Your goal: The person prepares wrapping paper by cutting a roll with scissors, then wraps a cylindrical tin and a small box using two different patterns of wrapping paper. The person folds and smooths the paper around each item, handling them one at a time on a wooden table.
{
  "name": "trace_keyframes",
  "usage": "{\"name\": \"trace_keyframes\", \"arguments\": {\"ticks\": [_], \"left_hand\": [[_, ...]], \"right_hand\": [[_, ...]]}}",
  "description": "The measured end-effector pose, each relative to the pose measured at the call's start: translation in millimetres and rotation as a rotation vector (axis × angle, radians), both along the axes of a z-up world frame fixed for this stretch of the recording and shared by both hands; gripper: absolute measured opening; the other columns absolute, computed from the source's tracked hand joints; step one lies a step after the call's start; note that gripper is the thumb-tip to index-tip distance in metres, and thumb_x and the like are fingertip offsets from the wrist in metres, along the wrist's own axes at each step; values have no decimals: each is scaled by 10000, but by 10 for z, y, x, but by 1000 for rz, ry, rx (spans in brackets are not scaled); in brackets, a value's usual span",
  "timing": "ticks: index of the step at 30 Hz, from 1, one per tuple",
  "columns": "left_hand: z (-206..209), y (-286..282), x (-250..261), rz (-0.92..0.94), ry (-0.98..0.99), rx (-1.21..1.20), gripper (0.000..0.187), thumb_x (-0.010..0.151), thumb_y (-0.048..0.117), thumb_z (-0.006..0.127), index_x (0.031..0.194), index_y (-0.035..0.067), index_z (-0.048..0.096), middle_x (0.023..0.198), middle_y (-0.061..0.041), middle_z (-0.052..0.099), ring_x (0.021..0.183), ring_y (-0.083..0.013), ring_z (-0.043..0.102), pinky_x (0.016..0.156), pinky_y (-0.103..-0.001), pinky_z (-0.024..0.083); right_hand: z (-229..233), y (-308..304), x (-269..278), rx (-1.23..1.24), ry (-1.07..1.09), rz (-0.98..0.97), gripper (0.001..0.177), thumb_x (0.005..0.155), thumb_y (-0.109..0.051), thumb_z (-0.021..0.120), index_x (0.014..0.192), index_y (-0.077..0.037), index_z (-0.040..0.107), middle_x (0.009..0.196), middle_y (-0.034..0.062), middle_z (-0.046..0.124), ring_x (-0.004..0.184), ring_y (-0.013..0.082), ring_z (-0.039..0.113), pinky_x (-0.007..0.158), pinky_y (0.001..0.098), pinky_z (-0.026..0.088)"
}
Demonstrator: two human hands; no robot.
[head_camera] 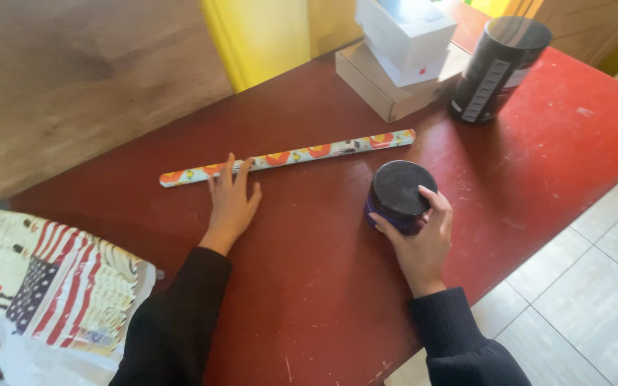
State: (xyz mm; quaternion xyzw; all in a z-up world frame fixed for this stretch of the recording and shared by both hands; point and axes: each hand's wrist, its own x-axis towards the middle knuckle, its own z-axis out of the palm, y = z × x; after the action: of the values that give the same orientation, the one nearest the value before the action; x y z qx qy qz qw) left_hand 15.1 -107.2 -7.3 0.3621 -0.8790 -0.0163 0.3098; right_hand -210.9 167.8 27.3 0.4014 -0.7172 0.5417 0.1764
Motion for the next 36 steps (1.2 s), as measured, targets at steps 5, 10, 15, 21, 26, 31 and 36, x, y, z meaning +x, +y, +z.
{"name": "trace_keyframes", "arguments": {"ticks": [5,10,15,21,26,31,36], "left_hand": [[589,424,382,-131,-175,661,893,902,410,689,1615,207,192,1646,-278,4,1479,-515,191,1131,-607,220],[1134,722,1257,-205,-434,398,835,873,373,677,1593,258,271,1616,-186,322,1443,-479,323,1155,-588,268],[1224,964,2484,601,-987,57,1011,692,479,805,1571,411,311,1585,-82,412,1421,-442,424,1150,-659,287],[821,719,3322,602,-1043,34,1187,601,492,832,1627,509,235,1666,-78,334,1419,-476,390,1112,-664,299],[413,560,3591,230,-514,210,826,729,295,750,1489,435,458,1614,-111,395,1342,-360,503,1079,-582,374],[325,523,3314,196,-437,41,491,816,263,691,1306,299,676,1490,-120,531,1173,-353,595,1043,-456,453],[516,599,2953,211,-198,-173,325,931,172,680,1246,91,679,1258,-103,684,1151,-349,627,1042,-458,466]], "right_hand": [[-63,-9,4,-63,-124,199,864,760,-202,960,1430,-43,437,1458,151,446,1282,274,625,1035,379,608],[-96,-10,-5,-10,-140,181,883,788,-169,955,1476,-34,418,1501,152,405,1344,299,605,1082,399,595],[-127,-9,-16,37,-98,112,879,779,-158,968,1469,-42,437,1488,160,414,1322,304,598,1040,397,605],[-71,-43,29,19,-49,232,873,737,-129,959,1433,-46,439,1477,150,451,1324,273,602,1036,395,616],[-50,-168,189,24,-36,433,857,712,-108,943,1396,-36,433,1445,142,465,1277,247,607,1002,389,586],[-11,-422,388,22,-7,511,874,661,-111,966,1361,-29,449,1390,132,497,1206,232,630,978,375,618],[29,-502,466,17,-52,547,858,674,-125,969,1357,-26,458,1421,141,487,1215,231,646,959,361,581]]}}
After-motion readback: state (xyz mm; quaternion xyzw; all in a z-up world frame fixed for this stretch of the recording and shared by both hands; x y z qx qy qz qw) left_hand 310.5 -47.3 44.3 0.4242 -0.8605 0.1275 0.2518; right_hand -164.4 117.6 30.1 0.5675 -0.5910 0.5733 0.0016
